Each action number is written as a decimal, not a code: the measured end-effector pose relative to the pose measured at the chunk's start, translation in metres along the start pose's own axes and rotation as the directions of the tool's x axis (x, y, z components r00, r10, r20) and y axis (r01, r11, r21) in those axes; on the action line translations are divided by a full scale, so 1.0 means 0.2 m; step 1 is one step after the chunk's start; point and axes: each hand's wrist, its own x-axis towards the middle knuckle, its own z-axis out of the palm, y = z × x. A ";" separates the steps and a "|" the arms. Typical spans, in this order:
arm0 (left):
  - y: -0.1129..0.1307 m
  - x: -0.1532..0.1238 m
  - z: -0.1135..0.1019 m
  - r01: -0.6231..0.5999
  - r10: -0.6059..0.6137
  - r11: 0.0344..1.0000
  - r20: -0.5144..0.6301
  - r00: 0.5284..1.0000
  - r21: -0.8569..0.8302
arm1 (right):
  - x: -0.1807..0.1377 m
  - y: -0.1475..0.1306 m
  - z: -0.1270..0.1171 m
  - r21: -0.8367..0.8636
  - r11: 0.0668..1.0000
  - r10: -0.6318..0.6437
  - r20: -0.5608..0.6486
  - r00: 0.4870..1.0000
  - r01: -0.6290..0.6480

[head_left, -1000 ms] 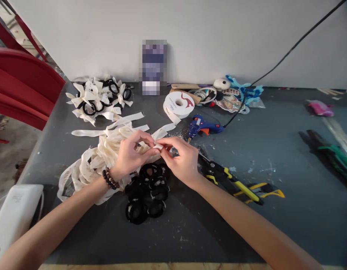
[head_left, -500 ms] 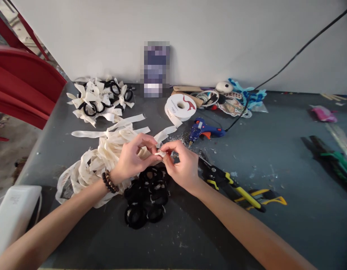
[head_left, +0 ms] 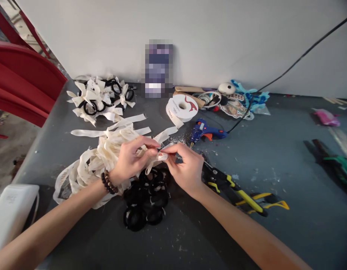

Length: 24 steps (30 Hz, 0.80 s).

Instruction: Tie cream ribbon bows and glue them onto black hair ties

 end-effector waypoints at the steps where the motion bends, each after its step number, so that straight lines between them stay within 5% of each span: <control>1: 0.00 0.00 0.00 0.005 -0.005 1.000 0.009 1.000 0.014 | 0.00 0.00 0.00 -0.001 1.000 0.002 -0.001 1.000 -0.002; 10: 0.01 0.01 0.01 0.203 -0.190 0.954 0.077 0.979 -0.220 | 0.00 0.01 -0.01 0.100 0.974 0.199 0.058 0.978 -0.204; 17: 0.02 0.03 -0.01 0.429 -0.379 0.786 0.201 0.903 -0.446 | 0.01 0.03 0.01 0.306 0.869 0.343 0.192 0.920 -0.388; 24: 0.03 0.02 0.00 0.379 -0.366 0.867 0.103 0.925 -0.323 | 0.01 0.03 0.01 0.250 0.878 0.374 0.174 0.911 -0.408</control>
